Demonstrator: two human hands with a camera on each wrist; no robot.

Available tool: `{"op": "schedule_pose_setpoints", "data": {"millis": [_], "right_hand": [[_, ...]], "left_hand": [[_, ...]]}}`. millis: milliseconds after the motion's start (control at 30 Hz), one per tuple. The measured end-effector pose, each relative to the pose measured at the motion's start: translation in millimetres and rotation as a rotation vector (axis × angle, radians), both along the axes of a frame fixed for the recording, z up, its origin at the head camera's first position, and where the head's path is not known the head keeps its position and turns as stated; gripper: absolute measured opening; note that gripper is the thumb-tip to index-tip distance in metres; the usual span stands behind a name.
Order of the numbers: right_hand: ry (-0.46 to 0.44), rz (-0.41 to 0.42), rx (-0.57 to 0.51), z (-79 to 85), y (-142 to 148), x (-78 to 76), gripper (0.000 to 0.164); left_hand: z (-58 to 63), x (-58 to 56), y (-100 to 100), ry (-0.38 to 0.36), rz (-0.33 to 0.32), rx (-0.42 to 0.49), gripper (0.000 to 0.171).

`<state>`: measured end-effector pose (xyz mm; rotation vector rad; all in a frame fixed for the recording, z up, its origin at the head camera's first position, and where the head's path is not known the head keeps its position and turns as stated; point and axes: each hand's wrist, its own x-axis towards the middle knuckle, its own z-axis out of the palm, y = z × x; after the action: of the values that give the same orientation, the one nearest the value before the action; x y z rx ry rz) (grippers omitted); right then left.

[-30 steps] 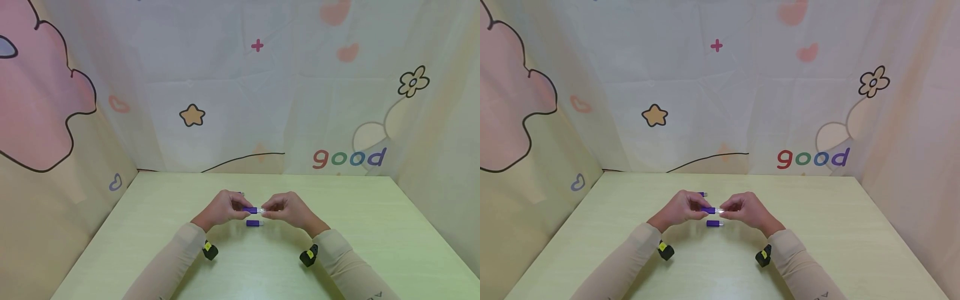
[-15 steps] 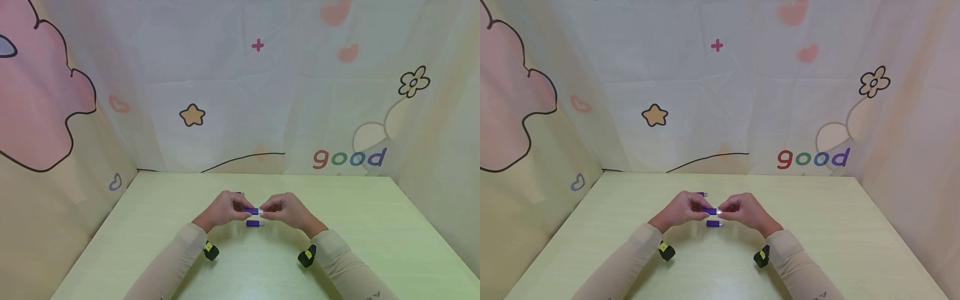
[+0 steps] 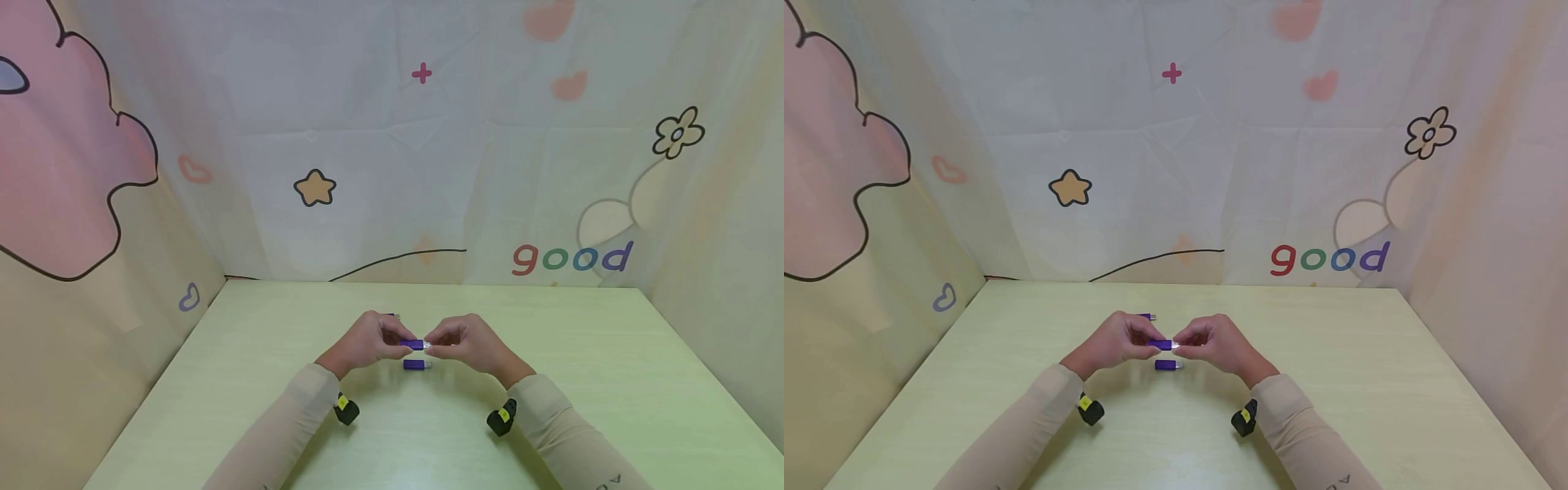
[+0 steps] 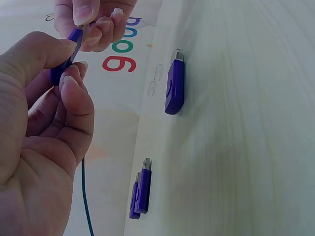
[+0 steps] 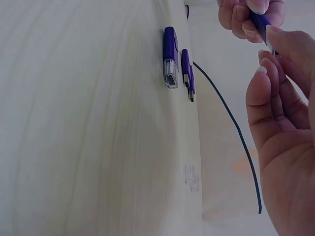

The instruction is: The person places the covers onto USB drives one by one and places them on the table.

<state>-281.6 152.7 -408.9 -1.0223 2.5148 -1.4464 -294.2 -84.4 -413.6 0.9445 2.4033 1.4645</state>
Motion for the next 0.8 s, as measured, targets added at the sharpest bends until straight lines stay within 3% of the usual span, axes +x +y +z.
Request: {"op": "schedule_pose_setpoints", "data": {"millis": [467, 700, 800], "right_hand": [[0.004, -0.025, -0.003, -5.0, -0.9, -0.3, 0.015], [0.008, -0.036, -0.013, -6.1, -1.8, -0.6, 0.014], [0.004, -0.039, -0.014, -6.6, -2.3, -0.8, 0.014]], "left_hand": [[1.5, 0.2, 2.1, 0.019, -0.024, 0.006, 0.018], [-17.0, -13.6, 1.9, 0.044, 0.007, -0.034, 0.020], [-19.5, -15.8, 1.0, 0.048, -0.003, -0.021, 0.019]]}}
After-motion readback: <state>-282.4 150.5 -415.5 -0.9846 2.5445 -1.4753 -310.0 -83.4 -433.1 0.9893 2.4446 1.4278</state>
